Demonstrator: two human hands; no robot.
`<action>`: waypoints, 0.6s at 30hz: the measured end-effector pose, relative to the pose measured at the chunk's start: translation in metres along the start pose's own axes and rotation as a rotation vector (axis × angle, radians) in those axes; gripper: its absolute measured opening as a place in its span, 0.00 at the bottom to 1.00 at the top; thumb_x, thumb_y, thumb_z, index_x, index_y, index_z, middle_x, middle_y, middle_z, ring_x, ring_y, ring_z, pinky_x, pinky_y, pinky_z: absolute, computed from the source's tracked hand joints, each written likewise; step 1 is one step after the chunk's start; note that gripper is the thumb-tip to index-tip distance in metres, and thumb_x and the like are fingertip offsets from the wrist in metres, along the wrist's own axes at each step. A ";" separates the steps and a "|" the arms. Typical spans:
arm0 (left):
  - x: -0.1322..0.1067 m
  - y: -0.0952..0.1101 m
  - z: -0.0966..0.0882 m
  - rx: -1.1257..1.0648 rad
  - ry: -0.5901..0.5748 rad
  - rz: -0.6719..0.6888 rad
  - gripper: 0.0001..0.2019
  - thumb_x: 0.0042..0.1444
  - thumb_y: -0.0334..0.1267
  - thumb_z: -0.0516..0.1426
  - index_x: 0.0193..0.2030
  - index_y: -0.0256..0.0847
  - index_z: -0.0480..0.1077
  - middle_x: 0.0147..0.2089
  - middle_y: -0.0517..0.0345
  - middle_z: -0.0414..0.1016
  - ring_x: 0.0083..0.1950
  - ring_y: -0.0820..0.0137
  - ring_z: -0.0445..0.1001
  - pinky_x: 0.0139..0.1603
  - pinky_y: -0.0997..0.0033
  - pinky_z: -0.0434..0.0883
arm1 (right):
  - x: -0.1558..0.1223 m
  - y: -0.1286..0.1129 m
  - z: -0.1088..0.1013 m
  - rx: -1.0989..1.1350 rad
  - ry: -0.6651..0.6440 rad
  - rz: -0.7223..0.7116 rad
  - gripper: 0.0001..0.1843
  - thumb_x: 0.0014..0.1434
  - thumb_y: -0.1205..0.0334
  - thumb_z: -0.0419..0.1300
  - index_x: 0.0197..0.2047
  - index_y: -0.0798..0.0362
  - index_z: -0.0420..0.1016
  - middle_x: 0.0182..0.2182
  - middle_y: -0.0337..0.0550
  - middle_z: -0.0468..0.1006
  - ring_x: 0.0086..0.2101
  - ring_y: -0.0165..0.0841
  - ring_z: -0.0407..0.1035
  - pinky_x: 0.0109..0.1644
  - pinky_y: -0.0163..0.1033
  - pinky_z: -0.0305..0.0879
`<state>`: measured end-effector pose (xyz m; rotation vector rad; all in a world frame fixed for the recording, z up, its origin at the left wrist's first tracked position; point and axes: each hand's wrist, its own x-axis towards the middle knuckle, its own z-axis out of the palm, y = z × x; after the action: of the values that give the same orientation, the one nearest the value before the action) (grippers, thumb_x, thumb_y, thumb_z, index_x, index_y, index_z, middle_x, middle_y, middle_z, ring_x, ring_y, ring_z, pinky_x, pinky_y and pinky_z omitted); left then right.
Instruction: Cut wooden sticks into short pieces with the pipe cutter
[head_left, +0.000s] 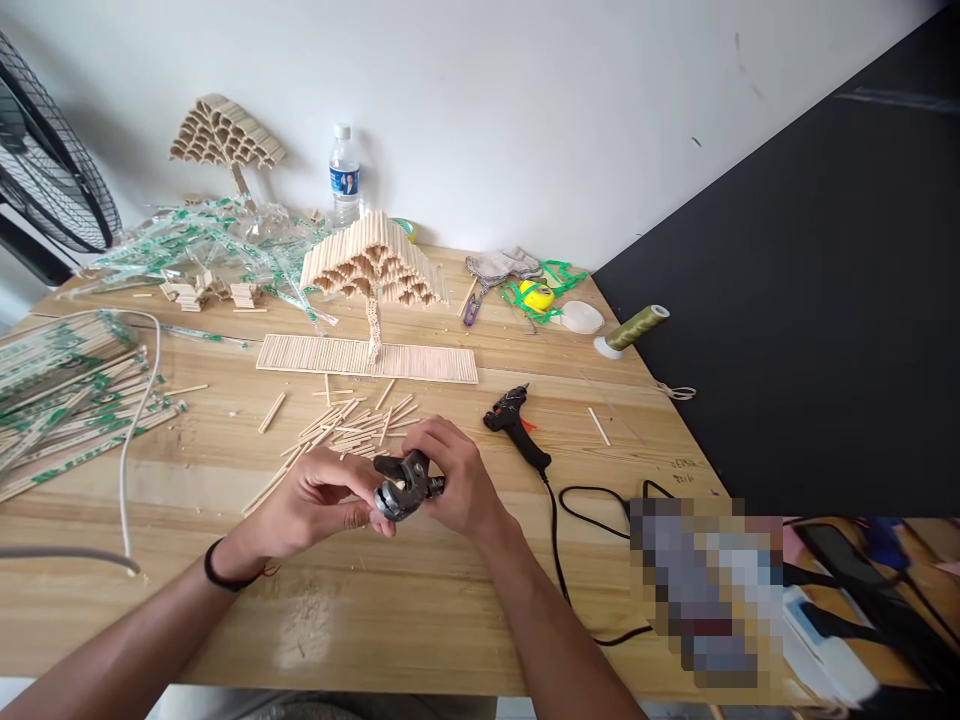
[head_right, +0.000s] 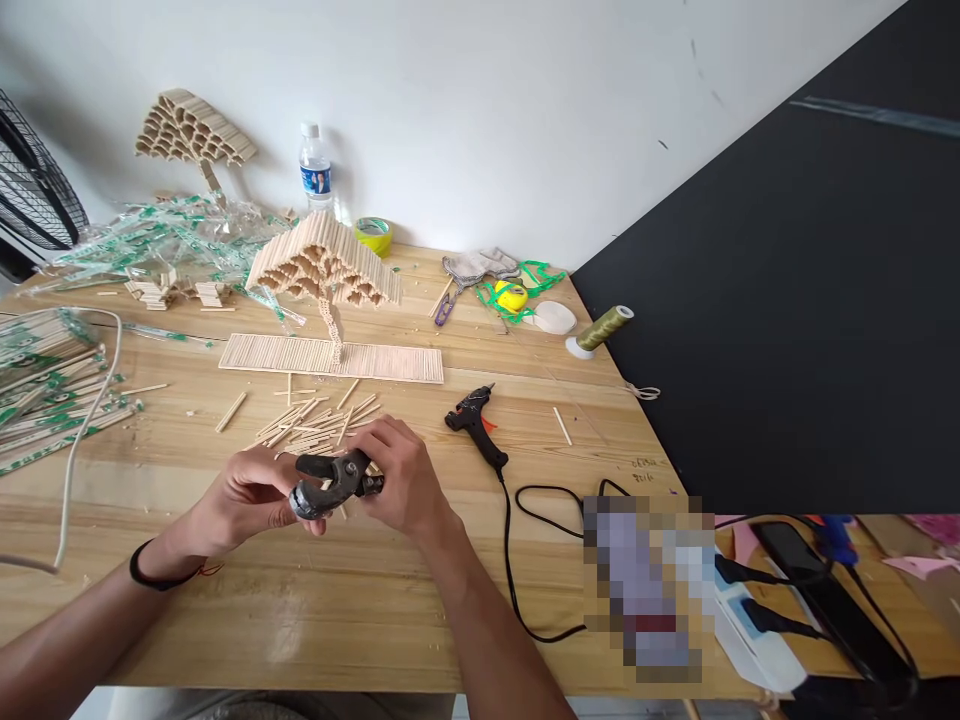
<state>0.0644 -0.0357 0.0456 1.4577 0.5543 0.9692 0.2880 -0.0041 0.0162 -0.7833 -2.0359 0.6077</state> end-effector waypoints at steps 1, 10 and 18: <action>0.000 0.000 0.000 -0.010 -0.002 -0.004 0.09 0.67 0.38 0.67 0.38 0.37 0.87 0.34 0.45 0.88 0.36 0.65 0.85 0.39 0.70 0.80 | 0.000 0.000 0.000 -0.005 0.001 -0.002 0.13 0.52 0.72 0.63 0.40 0.47 0.73 0.37 0.44 0.80 0.40 0.42 0.73 0.46 0.46 0.69; -0.001 -0.005 -0.001 -0.102 0.022 0.020 0.05 0.67 0.32 0.66 0.41 0.41 0.86 0.34 0.50 0.87 0.36 0.67 0.84 0.39 0.70 0.79 | 0.000 0.004 -0.003 -0.028 0.013 0.035 0.13 0.48 0.74 0.61 0.36 0.48 0.72 0.34 0.43 0.78 0.37 0.41 0.70 0.44 0.46 0.66; 0.001 -0.008 -0.004 0.053 0.118 -0.077 0.06 0.68 0.34 0.64 0.44 0.38 0.85 0.38 0.49 0.85 0.37 0.68 0.84 0.38 0.72 0.80 | 0.002 -0.003 -0.009 0.142 0.043 0.201 0.06 0.59 0.69 0.62 0.38 0.49 0.76 0.35 0.43 0.80 0.37 0.39 0.74 0.42 0.43 0.70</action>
<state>0.0632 -0.0309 0.0377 1.4222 0.7225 0.9900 0.2935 -0.0032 0.0238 -0.9144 -1.8649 0.8324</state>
